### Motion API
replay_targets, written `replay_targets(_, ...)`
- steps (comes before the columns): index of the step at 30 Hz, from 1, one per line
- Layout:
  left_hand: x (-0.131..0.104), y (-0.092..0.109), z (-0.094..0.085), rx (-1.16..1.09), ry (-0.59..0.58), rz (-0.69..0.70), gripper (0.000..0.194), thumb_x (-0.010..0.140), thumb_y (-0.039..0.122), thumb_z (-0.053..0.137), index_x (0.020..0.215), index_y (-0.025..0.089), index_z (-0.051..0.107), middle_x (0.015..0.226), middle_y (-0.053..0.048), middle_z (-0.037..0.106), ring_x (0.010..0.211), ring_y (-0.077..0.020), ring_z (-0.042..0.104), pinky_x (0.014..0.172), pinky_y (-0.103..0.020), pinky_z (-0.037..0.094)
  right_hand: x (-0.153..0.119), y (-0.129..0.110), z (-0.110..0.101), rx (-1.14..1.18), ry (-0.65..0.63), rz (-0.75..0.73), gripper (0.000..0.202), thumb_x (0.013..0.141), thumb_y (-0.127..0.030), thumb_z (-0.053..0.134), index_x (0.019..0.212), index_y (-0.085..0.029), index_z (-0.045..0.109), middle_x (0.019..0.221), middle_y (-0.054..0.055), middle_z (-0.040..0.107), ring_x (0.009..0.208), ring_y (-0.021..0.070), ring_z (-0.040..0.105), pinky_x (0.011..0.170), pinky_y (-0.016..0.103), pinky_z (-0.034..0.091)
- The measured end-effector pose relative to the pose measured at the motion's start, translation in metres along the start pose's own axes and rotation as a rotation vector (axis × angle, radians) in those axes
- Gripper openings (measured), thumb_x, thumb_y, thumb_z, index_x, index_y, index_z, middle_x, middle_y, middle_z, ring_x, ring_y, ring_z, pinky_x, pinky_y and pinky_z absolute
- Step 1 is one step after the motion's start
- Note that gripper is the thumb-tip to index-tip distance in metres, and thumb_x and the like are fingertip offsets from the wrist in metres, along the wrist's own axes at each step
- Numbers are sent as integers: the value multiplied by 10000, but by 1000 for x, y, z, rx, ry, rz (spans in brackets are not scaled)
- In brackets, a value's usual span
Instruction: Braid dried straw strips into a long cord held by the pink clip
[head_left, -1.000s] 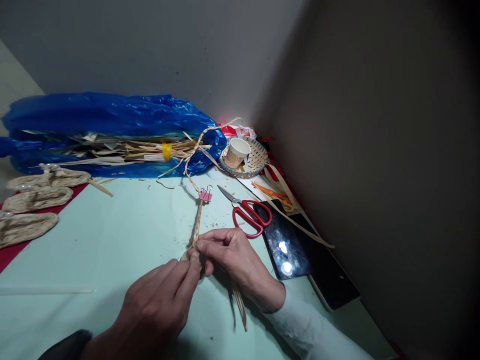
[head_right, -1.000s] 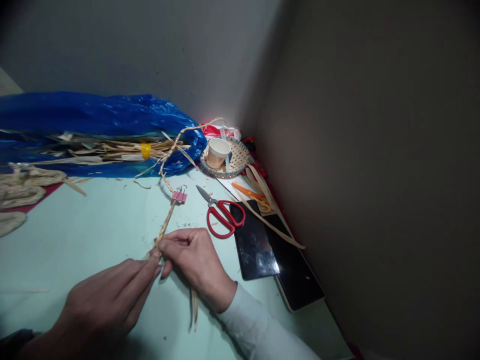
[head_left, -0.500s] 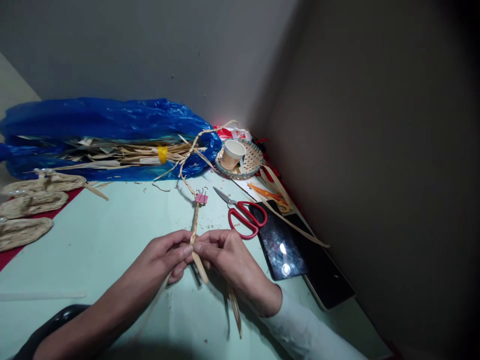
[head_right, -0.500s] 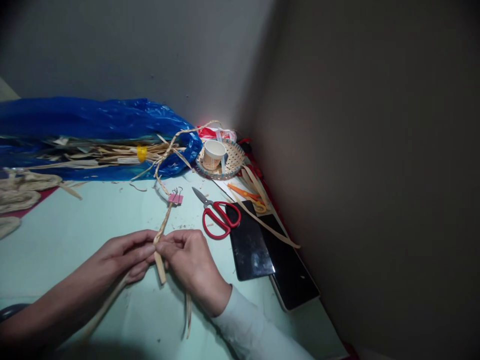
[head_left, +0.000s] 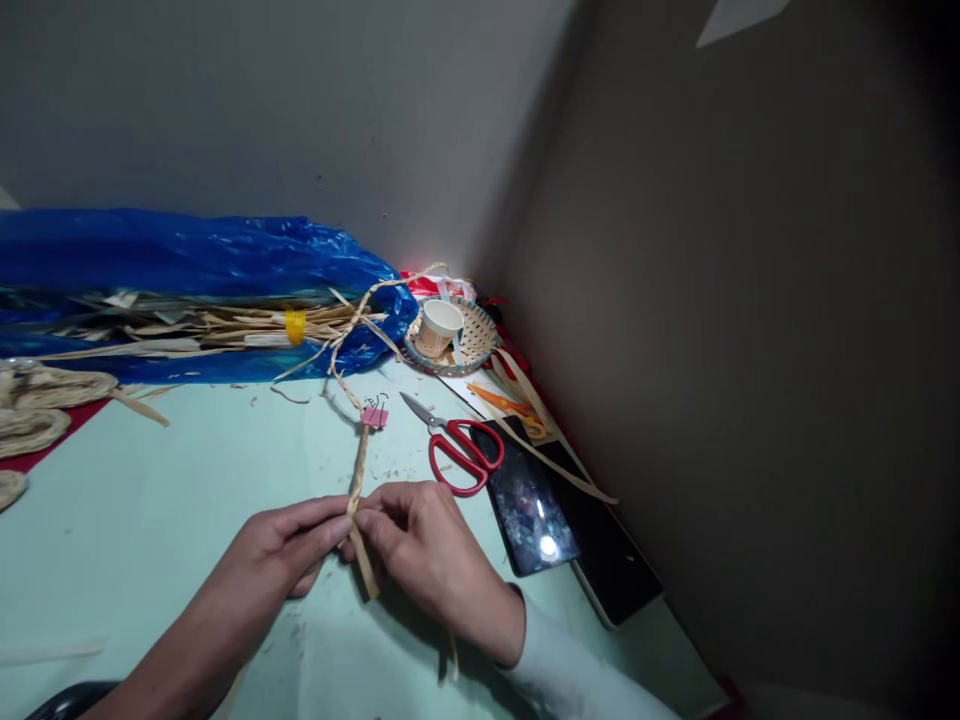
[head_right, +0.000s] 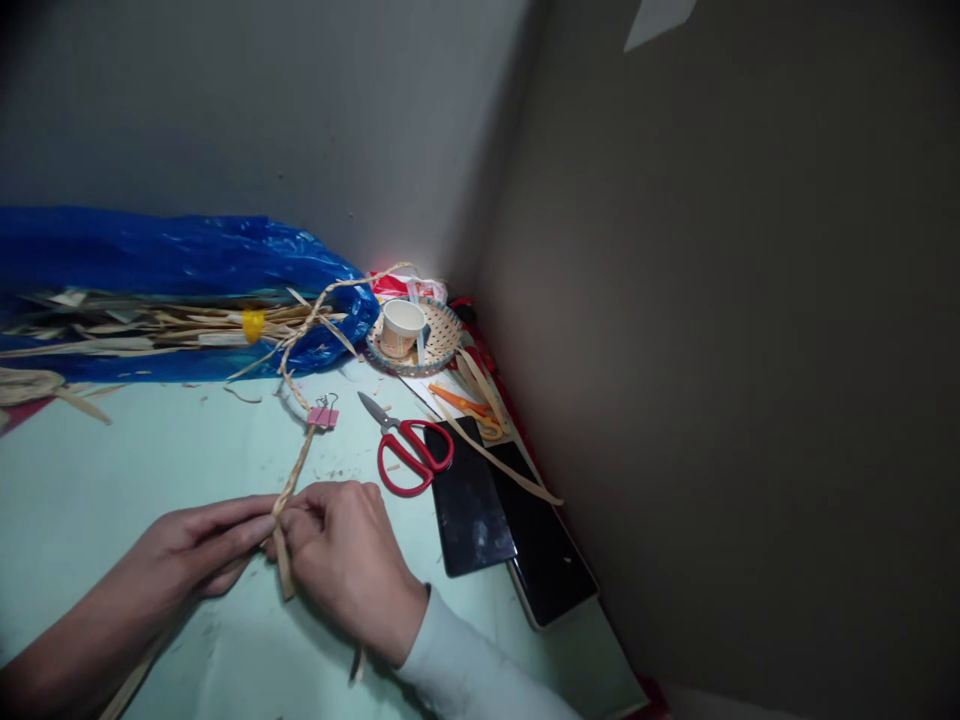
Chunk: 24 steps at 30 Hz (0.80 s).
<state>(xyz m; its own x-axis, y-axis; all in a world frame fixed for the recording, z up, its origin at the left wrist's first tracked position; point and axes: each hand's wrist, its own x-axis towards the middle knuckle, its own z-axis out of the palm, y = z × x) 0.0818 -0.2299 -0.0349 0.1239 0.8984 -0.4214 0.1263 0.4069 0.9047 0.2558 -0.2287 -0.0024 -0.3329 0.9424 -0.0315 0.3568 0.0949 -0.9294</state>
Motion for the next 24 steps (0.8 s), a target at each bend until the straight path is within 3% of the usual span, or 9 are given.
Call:
replay_targets(3,0,1,-1,45,18,7,502,646,584,781,913,159,793,493,64,455,484,-89,239,484,-227,158,-4,-3,-3,-237,32,-55,243,910,-165,538,795,-143,752,647,21,678,559,110,511,556,234,306)
replay_targets(8,-3,3,-3,95,29,33,403,667,526,784,875,182,812,556,25,568,518,-127,364,500,-247,260,-9,-8,-2,-435,16,-41,257,937,-210,512,796,-153,719,678,55,703,560,121,515,549,257,277)
replay_targets(12,-4,2,-2,99,54,27,353,662,534,766,807,216,815,521,17,581,528,-167,452,496,-260,296,-12,-13,-6,-592,-15,-36,290,951,-261,503,751,-163,688,666,71,700,550,137,508,528,286,236)
replay_targets(15,-4,-2,-3,102,73,14,378,664,572,745,820,234,813,436,42,488,467,-155,378,474,-260,230,-6,-14,-30,-668,-14,-42,318,982,-303,504,753,-176,687,694,55,711,572,137,541,546,279,264)
replay_targets(16,-3,-4,-3,93,81,11,398,665,588,742,834,235,812,434,46,471,463,-148,352,480,-258,211,-3,-13,-43,-701,43,-25,313,1000,-299,489,793,-182,693,721,45,717,591,136,559,563,273,285)
replay_targets(18,-1,-7,-4,70,80,-7,451,660,623,745,860,225,812,459,47,460,478,-130,309,498,-251,181,3,-7,-69,-850,282,54,279,1025,-287,471,912,-176,700,834,62,737,696,157,624,602,274,317)
replay_targets(20,0,-9,-4,44,67,-39,501,633,652,761,862,209,812,469,56,428,490,-112,258,505,-242,149,8,2,-92,-1051,427,224,197,1011,-234,500,1011,-167,685,952,88,740,796,187,669,606,283,325)
replay_targets(24,-2,-4,-1,-36,75,-72,454,597,600,818,831,210,819,471,64,415,482,-87,228,497,-235,124,12,17,-111,-1191,392,362,147,964,-150,548,991,-142,692,982,122,739,850,244,704,605,302,339)
